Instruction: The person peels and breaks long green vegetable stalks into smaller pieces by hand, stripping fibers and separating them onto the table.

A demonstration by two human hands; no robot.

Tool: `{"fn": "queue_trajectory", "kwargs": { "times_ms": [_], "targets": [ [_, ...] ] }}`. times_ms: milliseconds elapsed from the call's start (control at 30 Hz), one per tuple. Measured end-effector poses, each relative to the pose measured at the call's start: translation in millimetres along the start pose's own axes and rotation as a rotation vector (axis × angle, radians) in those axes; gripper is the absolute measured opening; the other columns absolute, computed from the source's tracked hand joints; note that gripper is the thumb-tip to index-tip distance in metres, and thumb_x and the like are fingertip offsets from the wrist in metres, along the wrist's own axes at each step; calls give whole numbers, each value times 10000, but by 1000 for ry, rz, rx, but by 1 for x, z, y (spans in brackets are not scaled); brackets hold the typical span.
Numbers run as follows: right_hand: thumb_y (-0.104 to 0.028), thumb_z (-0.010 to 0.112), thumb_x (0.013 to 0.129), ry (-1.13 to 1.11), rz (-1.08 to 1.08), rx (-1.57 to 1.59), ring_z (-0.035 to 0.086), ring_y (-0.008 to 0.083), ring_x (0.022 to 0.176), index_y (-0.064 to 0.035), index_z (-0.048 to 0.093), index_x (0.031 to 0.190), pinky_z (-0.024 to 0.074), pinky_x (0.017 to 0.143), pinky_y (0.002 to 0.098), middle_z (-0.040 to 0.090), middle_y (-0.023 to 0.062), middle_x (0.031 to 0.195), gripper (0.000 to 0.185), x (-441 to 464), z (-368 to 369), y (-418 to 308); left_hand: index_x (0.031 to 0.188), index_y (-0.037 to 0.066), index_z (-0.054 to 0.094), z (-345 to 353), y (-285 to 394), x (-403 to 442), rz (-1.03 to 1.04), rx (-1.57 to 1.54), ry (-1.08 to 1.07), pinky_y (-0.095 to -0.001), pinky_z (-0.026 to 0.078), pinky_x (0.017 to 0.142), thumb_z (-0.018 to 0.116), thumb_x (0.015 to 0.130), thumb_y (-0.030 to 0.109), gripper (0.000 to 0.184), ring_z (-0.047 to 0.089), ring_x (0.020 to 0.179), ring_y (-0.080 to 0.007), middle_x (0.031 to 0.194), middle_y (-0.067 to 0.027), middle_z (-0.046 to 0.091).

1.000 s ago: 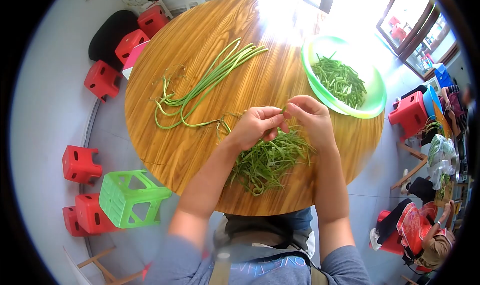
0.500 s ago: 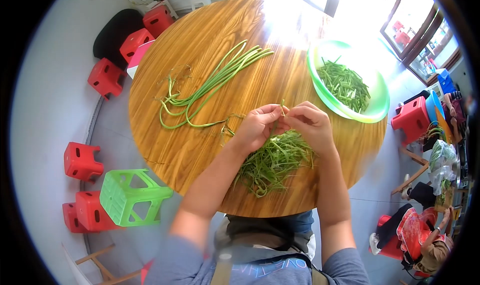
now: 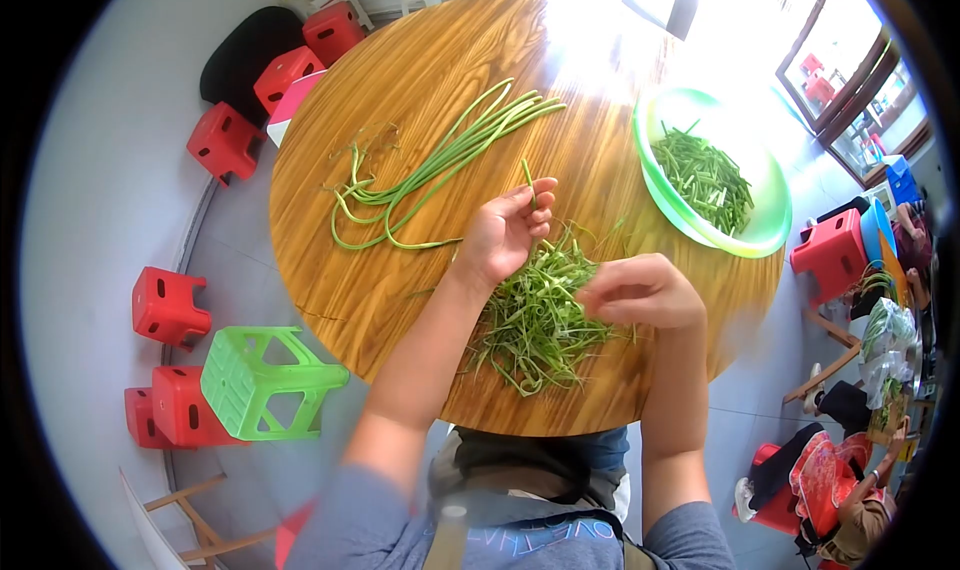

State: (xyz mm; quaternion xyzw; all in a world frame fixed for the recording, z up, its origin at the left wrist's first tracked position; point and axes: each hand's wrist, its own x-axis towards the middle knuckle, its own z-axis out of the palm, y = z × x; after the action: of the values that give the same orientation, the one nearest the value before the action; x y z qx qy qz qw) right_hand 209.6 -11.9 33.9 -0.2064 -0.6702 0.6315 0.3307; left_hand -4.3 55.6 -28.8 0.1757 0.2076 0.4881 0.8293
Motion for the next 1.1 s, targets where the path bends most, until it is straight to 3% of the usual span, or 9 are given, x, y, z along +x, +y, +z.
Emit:
{"fn": "queue_trajectory", "kwargs": {
  "times_ms": [167, 300, 400, 533, 633, 767, 867, 967, 1100],
  "targets": [
    [-99, 689, 797, 154, 315, -251, 519, 34, 680, -27, 664, 924, 432, 587, 197, 596, -6, 748, 148, 11, 14, 1, 1146, 3, 521, 27, 1, -14, 31, 129, 65, -223, 400, 532, 435, 937, 128, 258, 494, 617, -111, 810, -60, 594],
    [-103, 664, 820, 105, -74, -286, 516, 39, 643, -16, 663, 867, 438, 592, 200, 579, -20, 671, 99, 15, 13, 16, 1094, -28, 543, 23, 2, -16, -51, 161, -70, -194, 373, 489, 439, 922, 104, 241, 462, 545, -85, 743, -46, 602],
    [-117, 619, 855, 230, 241, -181, 504, 37, 626, -13, 649, 794, 428, 575, 195, 567, -21, 648, 124, 13, 19, 0, 1050, -28, 567, 26, 2, -18, -59, 321, -71, -175, 349, 469, 431, 923, 118, 237, 435, 525, -62, 720, -45, 599],
    [-171, 610, 868, 784, 134, -56, 432, 6, 580, -22, 644, 758, 331, 501, 167, 522, -53, 622, 188, 19, 13, 12, 1003, -31, 583, 34, -1, -21, -95, 438, -124, -170, 329, 458, 413, 916, 125, 246, 413, 513, -52, 711, -44, 595],
    [-139, 616, 858, 793, 192, -130, 395, -3, 571, -18, 637, 751, 299, 491, 173, 495, -70, 619, 163, 17, -1, 18, 980, -29, 582, 35, -5, -21, -114, 482, -144, -168, 308, 442, 405, 912, 123, 244, 401, 497, -49, 705, -41, 589],
    [-84, 615, 850, 640, 1, -33, 385, 1, 575, -21, 641, 770, 300, 504, 174, 442, -78, 599, 106, 20, 11, 16, 944, -22, 580, 34, -6, -20, -21, 464, -76, -177, 293, 425, 403, 910, 127, 233, 378, 473, -49, 674, -31, 564],
    [-76, 615, 849, 624, -67, -237, 378, -3, 569, -28, 638, 805, 288, 498, 165, 439, -82, 625, 69, 20, 7, 30, 929, -17, 577, 34, -3, -21, 20, 470, -61, -185, 284, 417, 402, 909, 130, 230, 363, 463, -49, 641, -23, 540],
    [-76, 603, 856, 810, 198, -185, 385, -4, 581, -30, 632, 817, 294, 502, 163, 466, -71, 695, 67, 19, 1, 28, 914, -11, 576, 39, -3, -23, -43, 544, -93, -188, 274, 412, 403, 907, 135, 226, 356, 456, -48, 608, -15, 520],
    [-102, 594, 864, 998, 87, -7, 419, 12, 597, -26, 630, 790, 320, 508, 181, 468, -51, 680, 111, 19, -5, 33, 880, -1, 573, 38, -8, -22, -88, 668, -175, -190, 261, 408, 412, 902, 149, 221, 347, 448, -46, 577, -4, 500]
  ]
}}
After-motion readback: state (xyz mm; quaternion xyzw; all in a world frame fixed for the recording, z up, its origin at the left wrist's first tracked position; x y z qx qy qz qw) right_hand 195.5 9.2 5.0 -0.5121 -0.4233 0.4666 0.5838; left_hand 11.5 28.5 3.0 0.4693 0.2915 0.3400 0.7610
